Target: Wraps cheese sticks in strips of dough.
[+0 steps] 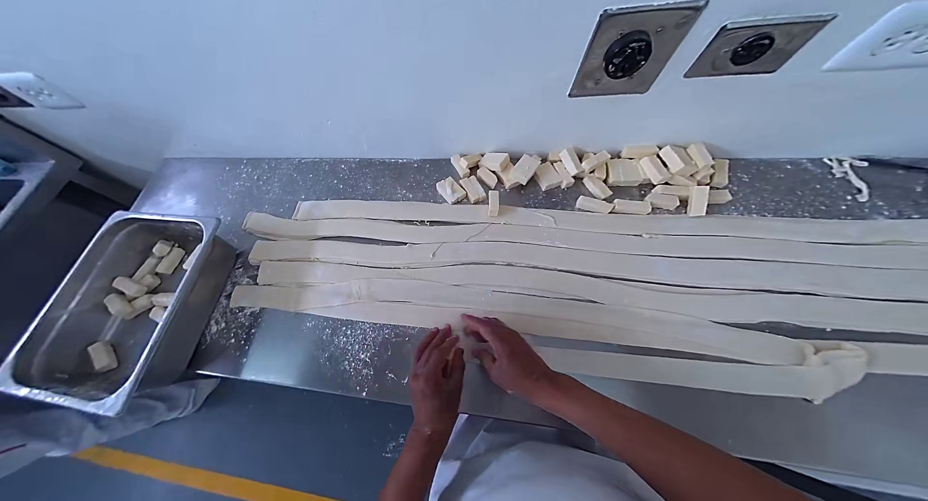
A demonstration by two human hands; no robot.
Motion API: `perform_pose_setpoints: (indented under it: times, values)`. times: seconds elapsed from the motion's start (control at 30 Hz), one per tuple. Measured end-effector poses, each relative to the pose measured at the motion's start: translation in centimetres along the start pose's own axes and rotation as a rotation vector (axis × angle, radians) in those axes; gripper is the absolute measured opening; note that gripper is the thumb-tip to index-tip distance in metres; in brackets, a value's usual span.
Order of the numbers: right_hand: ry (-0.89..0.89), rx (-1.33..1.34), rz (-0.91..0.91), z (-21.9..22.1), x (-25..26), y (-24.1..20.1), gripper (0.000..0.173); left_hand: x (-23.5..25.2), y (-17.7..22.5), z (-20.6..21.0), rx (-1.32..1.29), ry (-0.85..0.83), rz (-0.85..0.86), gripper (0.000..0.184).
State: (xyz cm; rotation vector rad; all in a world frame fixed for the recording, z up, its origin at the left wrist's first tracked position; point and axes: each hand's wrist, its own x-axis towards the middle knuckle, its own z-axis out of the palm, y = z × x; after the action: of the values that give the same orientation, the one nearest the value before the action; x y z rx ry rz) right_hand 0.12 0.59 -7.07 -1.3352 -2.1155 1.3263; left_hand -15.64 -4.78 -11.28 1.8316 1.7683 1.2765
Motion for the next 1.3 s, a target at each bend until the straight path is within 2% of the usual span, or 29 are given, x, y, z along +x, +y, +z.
perform_pose_setpoints:
  times: [0.1, 0.17, 0.27, 0.37, 0.47, 0.57, 0.67, 0.77, 0.93, 1.03, 1.07, 1.23, 1.3]
  values:
    - [-0.290, 0.130, 0.134, -0.6, 3.1, -1.4, 0.039, 1.6, 0.2, -2.8, -0.084, 0.082, -0.067, 0.036]
    - [-0.412, 0.080, 0.266, -1.4, 4.3, -2.0, 0.033, 2.1, -1.2, -3.9, 0.018, 0.065, -0.111, 0.036]
    - [-0.437, -0.088, 0.363, -4.1, 3.3, -2.2, 0.033, 1.3, -3.2, -5.6, 0.214, -0.136, -0.094, 0.028]
    - [-0.503, -0.153, 0.382, -6.3, 0.3, -1.0, 0.040, 0.7, -3.4, -6.8, 0.295, -0.218, 0.015, 0.021]
    - [-0.579, -0.046, 0.343, -5.7, -3.1, -0.5, 0.043, 0.6, -3.9, -6.7, 0.240, -0.178, -0.032, 0.020]
    - [-0.557, 0.098, 0.285, -4.2, -5.2, -0.7, 0.040, -0.4, -4.6, -5.2, 0.241, -0.142, -0.008, 0.041]
    - [-0.550, 0.156, 0.234, -2.7, -6.6, -1.1, 0.037, -1.2, -4.3, -3.4, 0.232, -0.113, 0.045, 0.036]
    - [-0.566, 0.053, 0.104, -1.9, -7.4, -1.5, 0.038, -0.5, -3.7, -2.7, 0.239, -0.074, 0.024, 0.030]
    - [-0.565, -0.052, -0.019, -2.4, -7.6, -1.7, 0.039, -0.6, -2.1, -3.7, 0.176, -0.239, 0.047, 0.031]
    - [-0.595, -0.030, -0.089, -2.1, -7.4, -1.7, 0.034, -0.5, -2.5, -3.8, 0.154, -0.233, 0.049, 0.037]
    - [-0.604, -0.029, -0.106, -2.0, -7.4, -1.7, 0.032, -0.7, -2.6, -3.4, 0.148, -0.230, 0.057, 0.039]
    - [-0.684, -0.068, -0.125, -1.8, -7.0, -2.3, 0.033, -0.3, -1.8, -1.1, 0.195, -0.145, 0.059, 0.027]
    - [-0.684, -0.068, -0.117, -2.0, -6.9, -2.3, 0.034, -0.5, -1.5, -0.5, 0.197, -0.186, 0.128, 0.029]
